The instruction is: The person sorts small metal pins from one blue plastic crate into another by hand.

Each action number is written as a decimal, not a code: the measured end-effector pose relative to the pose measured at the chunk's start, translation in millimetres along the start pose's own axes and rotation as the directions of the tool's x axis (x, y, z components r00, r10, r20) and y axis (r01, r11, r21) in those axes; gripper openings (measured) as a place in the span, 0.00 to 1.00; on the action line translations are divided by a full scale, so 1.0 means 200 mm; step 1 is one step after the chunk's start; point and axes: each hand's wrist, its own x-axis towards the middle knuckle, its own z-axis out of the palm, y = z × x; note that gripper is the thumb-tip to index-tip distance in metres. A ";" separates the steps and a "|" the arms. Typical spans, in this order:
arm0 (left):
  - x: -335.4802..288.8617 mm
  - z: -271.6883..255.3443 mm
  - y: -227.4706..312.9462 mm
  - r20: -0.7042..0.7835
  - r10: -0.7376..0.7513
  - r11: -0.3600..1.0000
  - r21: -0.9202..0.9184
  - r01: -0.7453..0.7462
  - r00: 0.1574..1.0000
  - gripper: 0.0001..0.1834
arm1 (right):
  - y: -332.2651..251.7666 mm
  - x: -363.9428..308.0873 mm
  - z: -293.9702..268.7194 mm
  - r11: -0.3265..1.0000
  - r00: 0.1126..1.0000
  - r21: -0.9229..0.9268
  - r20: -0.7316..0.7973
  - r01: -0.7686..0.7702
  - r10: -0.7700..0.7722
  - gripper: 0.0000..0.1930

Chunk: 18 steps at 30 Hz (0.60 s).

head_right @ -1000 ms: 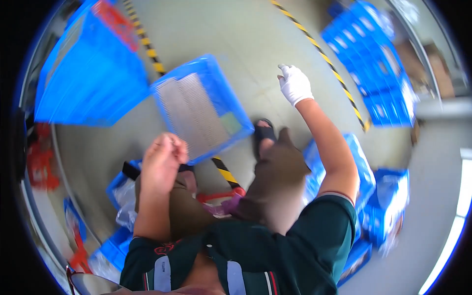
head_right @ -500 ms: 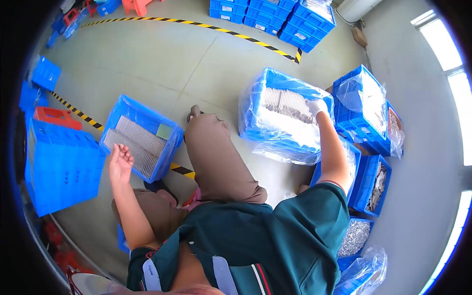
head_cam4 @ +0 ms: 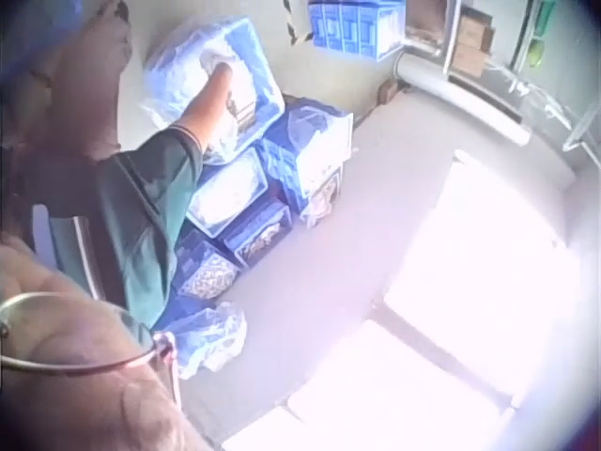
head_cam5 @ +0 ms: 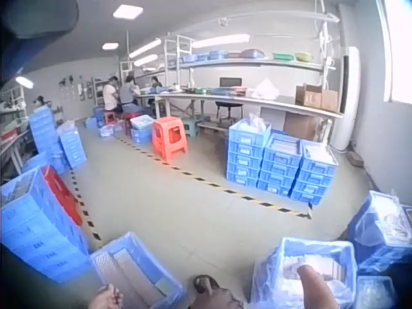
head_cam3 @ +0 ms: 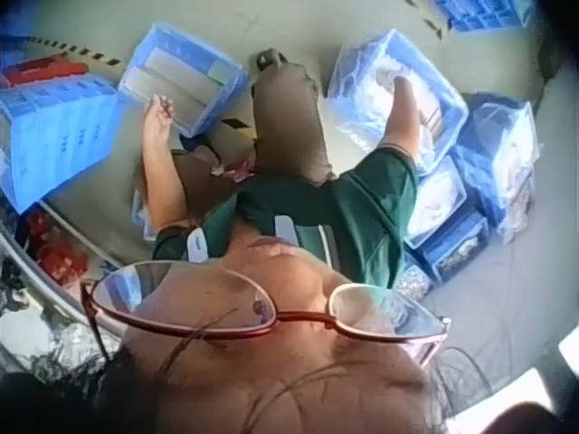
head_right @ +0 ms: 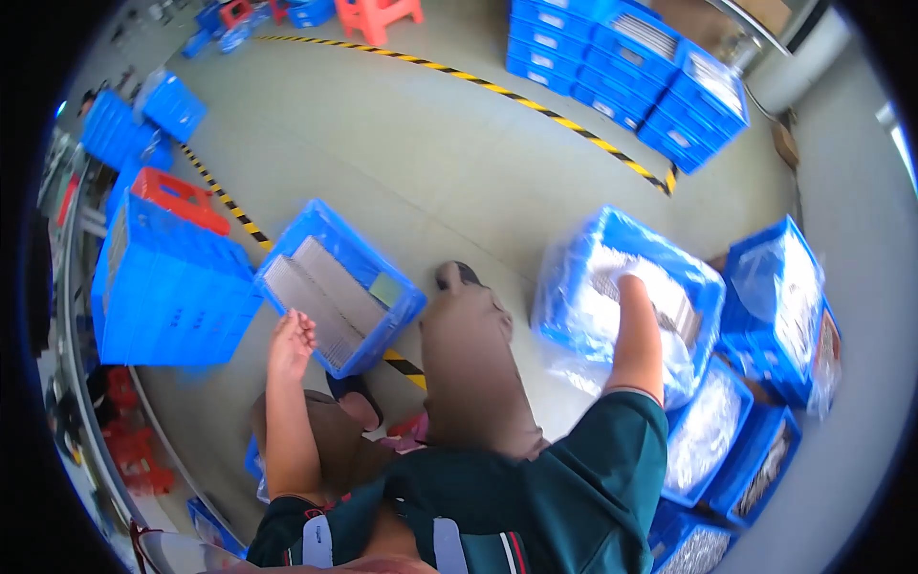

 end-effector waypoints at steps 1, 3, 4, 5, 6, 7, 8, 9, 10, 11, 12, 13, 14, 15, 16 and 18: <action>-0.09 -0.11 0.08 -0.083 0.052 0.997 0.053 -0.048 0.995 0.11 | -0.34 -0.17 -0.09 0.991 0.997 0.123 0.065 0.044 -0.052 0.30; -0.08 -0.06 0.07 -0.068 0.059 0.996 0.074 -0.054 0.996 0.11 | -0.27 -0.30 -0.23 0.992 0.992 0.115 0.110 0.043 -0.056 0.27; -0.07 -0.04 0.06 -0.063 0.054 0.995 0.082 -0.049 0.997 0.11 | -0.22 -0.31 -0.22 0.991 0.994 0.133 0.104 -0.001 -0.013 0.26; -0.06 -0.03 0.05 -0.088 0.095 0.994 0.061 -0.090 0.992 0.11 | -0.18 -0.29 -0.21 0.987 0.994 0.155 0.102 -0.047 0.031 0.26; -0.06 -0.01 0.03 -0.067 0.080 0.993 0.091 -0.074 0.995 0.12 | -0.14 -0.27 -0.19 0.979 0.991 0.179 0.111 -0.097 0.078 0.25; -0.05 0.00 0.02 -0.031 0.054 0.991 0.122 -0.049 0.998 0.12 | -0.10 -0.25 -0.18 0.966 0.982 0.201 0.124 -0.165 0.142 0.24; -0.04 0.01 0.03 -0.038 0.075 0.991 0.112 -0.070 0.996 0.12 | -0.07 -0.23 -0.18 0.946 0.968 0.223 0.145 -0.235 0.206 0.24; -0.05 0.02 0.03 -0.028 0.071 0.990 0.123 -0.067 0.997 0.12 | -0.05 -0.22 -0.18 0.919 0.946 0.242 0.174 -0.310 0.273 0.23; -0.07 -0.01 0.02 -0.042 0.063 0.990 0.126 -0.057 0.997 0.12 | -0.11 -0.24 -0.21 0.898 0.924 0.243 0.203 -0.367 0.323 0.22; -0.09 -0.04 0.02 -0.067 0.070 0.992 0.112 -0.063 0.995 0.12 | -0.17 -0.25 -0.25 0.910 0.934 0.234 0.192 -0.342 0.302 0.22; -0.12 -0.07 0.03 -0.090 0.092 0.988 0.131 -0.080 0.992 0.12 | -0.29 -0.35 -0.35 0.923 0.937 0.184 0.159 -0.338 0.311 0.20; -0.13 -0.07 0.04 -0.093 0.107 0.984 0.150 -0.092 0.990 0.12 | -0.34 -0.44 -0.41 0.926 0.933 0.136 0.124 -0.353 0.337 0.18; -0.14 -0.05 0.05 -0.092 0.110 0.985 0.145 -0.096 0.990 0.12 | -0.33 -0.48 -0.44 0.958 0.945 -0.019 0.161 -0.285 0.285 0.17; -0.09 -0.03 0.02 -0.078 0.088 0.986 0.152 -0.075 0.993 0.12 | -0.23 -0.35 -0.29 0.951 0.938 -0.033 0.163 -0.306 0.307 0.17; -0.06 0.00 0.03 -0.060 0.082 0.985 0.156 -0.072 0.995 0.12 | -0.12 -0.25 -0.15 0.969 0.965 -0.058 0.095 -0.241 0.246 0.18; -0.11 -0.04 0.04 -0.108 0.107 0.982 0.168 -0.088 0.988 0.12 | -0.22 -0.20 -0.13 0.969 0.972 -0.186 0.141 -0.160 0.187 0.20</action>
